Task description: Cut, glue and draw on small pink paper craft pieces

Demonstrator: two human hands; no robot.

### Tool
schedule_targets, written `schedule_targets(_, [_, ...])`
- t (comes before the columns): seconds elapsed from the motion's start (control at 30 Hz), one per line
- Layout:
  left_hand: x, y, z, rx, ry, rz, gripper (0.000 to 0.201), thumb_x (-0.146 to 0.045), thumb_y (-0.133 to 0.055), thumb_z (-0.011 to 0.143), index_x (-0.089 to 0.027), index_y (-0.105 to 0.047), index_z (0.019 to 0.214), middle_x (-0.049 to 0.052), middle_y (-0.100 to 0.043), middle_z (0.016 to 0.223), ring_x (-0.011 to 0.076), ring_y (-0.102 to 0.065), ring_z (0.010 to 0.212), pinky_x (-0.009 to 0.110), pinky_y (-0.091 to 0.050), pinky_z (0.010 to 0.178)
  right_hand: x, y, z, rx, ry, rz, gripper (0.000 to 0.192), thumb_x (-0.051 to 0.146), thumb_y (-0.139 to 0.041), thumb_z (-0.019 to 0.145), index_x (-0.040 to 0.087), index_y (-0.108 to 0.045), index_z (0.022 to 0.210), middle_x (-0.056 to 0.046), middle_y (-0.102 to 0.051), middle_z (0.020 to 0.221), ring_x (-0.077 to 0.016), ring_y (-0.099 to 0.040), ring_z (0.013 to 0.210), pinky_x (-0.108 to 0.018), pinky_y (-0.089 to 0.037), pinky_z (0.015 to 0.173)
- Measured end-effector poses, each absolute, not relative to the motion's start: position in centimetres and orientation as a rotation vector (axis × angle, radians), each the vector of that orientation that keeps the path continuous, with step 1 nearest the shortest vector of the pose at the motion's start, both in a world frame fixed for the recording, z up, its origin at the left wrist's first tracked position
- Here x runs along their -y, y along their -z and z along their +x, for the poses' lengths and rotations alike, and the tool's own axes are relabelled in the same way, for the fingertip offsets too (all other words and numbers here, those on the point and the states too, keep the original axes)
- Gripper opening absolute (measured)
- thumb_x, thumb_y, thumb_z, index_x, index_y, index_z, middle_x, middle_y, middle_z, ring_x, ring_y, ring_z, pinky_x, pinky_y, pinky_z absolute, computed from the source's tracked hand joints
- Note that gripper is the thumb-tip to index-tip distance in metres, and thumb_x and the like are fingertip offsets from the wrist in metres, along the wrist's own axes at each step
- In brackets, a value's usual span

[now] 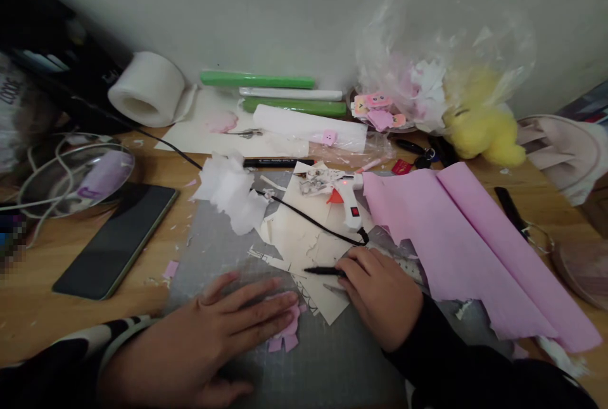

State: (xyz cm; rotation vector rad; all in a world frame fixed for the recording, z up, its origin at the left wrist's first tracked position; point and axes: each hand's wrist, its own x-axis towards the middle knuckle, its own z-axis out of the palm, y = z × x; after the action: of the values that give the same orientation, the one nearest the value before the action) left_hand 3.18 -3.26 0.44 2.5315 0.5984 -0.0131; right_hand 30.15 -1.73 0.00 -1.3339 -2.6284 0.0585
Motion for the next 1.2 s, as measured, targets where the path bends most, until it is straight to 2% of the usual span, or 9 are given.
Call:
schedule_targets(0.13, [3.2, -0.2, 2.9, -0.62, -0.033, 2.491, 0.078, -0.035, -0.062, 0.073, -0.027, -0.022, 0.139, -0.002, -0.028, 0.145, 0.0282, -0.022, 0.133, 0.05, -0.015, 0.107, 1.4, -0.6, 29.8, 2.57, -0.04, -1.312, 0.013, 0.017, -0.043, 0.084, 0.019, -0.056, 0.083, -0.005, -0.065, 0.075, -0.0197, -0.061, 0.067, -0.033, -0.048, 0.06])
schedule_targets(0.27, [3.1, 0.0, 2.6, -0.597, -0.074, 2.515, 0.076, -0.04, -0.063, 0.072, -0.027, -0.027, 0.138, -0.001, -0.027, 0.146, 0.0284, -0.024, 0.132, 0.05, -0.015, 0.108, 2.1, -2.6, 30.1, 2.202, -0.226, -1.344, 0.017, 0.015, -0.044, 0.082, 0.024, -0.053, 0.094, -0.007, -0.061, 0.09, -0.0203, -0.061, 0.079, -0.032, -0.05, 0.066])
schedule_targets(0.43, [2.9, -0.3, 2.4, -0.592, -0.041, 2.536, 0.065, -0.041, -0.059, 0.074, -0.028, -0.036, 0.133, -0.001, -0.025, 0.147, 0.0285, -0.026, 0.13, 0.05, -0.016, 0.107, 2.6, -2.8, 29.0, 1.708, -0.899, -1.128, 0.035, 0.009, -0.043, 0.084, 0.032, -0.054, 0.109, -0.002, -0.064, 0.091, -0.0166, -0.064, 0.073, -0.029, -0.055, 0.062])
schedule_targets(0.57, [2.8, -0.4, 2.2, -0.623, -0.034, 2.493, 0.063, -0.04, -0.061, 0.073, -0.03, -0.039, 0.131, -0.004, -0.028, 0.146, 0.0307, -0.029, 0.129, 0.052, -0.022, 0.105, 3.3, -1.0, 26.0, 1.499, -1.201, -1.042, 0.019, 0.018, -0.052, 0.085, 0.033, -0.046, 0.096, 0.004, -0.071, 0.084, -0.0145, -0.067, 0.073, -0.026, -0.055, 0.064])
schedule_targets(0.63, [2.8, -0.3, 2.1, -0.635, -0.07, 2.474, 0.063, -0.039, -0.063, 0.073, -0.032, -0.039, 0.13, -0.006, -0.031, 0.144, 0.0311, -0.028, 0.129, 0.052, -0.025, 0.104, 3.8, -0.4, 25.0, 1.522, -1.264, -1.021, 0.006, 0.034, -0.041, 0.09, 0.031, -0.046, 0.09, 0.003, -0.07, 0.073, -0.0146, -0.066, 0.064, -0.026, -0.054, 0.059])
schedule_targets(0.73, [2.9, 0.1, 1.9, -0.636, -0.097, 2.454, 0.064, -0.038, -0.064, 0.072, -0.031, -0.039, 0.131, -0.005, -0.035, 0.142, 0.0303, -0.028, 0.13, 0.051, -0.026, 0.104, 4.2, -0.2, 24.9, 1.696, -1.284, -1.009, 0.033, 0.049, -0.029, 0.09, 0.03, -0.056, 0.09, 0.001, -0.066, 0.063, -0.014, -0.062, 0.053, -0.024, -0.05, 0.053])
schedule_targets(0.87, [3.0, 0.5, 1.9, -0.642, -0.038, 2.455, 0.071, -0.036, -0.064, 0.071, -0.029, -0.033, 0.135, -0.004, -0.03, 0.145, 0.0299, -0.026, 0.13, 0.051, -0.024, 0.106, 4.1, -0.5, 25.3, 1.96, -1.124, -0.976, 0.037, 0.047, -0.029, 0.091, 0.029, -0.06, 0.097, -0.001, -0.066, 0.071, -0.0131, -0.063, 0.062, -0.02, -0.048, 0.054])
schedule_targets(1.03, [2.6, 0.8, 1.8, -0.622, 0.005, 2.45, 0.064, -0.033, -0.058, 0.075, -0.033, -0.033, 0.134, -0.013, -0.017, 0.148, 0.0299, -0.021, 0.132, 0.051, -0.013, 0.109, 4.7, -0.4, 24.2, 2.063, -0.961, -1.213, 0.012, 0.019, -0.047, 0.081, 0.023, -0.056, 0.075, 0.005, -0.062, 0.059, -0.0088, -0.058, 0.05, -0.018, -0.045, 0.05])
schedule_targets(1.2, [2.5, 1.1, 1.6, -0.628, -0.031, 2.468, 0.062, -0.041, -0.058, 0.075, -0.035, -0.035, 0.132, -0.015, -0.014, 0.148, 0.0285, -0.015, 0.133, 0.048, 0.005, 0.11, 5.4, 0.7, 23.5, 2.094, -0.789, -1.413, 0.012, 0.013, -0.052, 0.065, 0.023, -0.045, 0.062, 0.008, -0.055, 0.05, -0.007, -0.054, 0.041, -0.017, -0.04, 0.041])
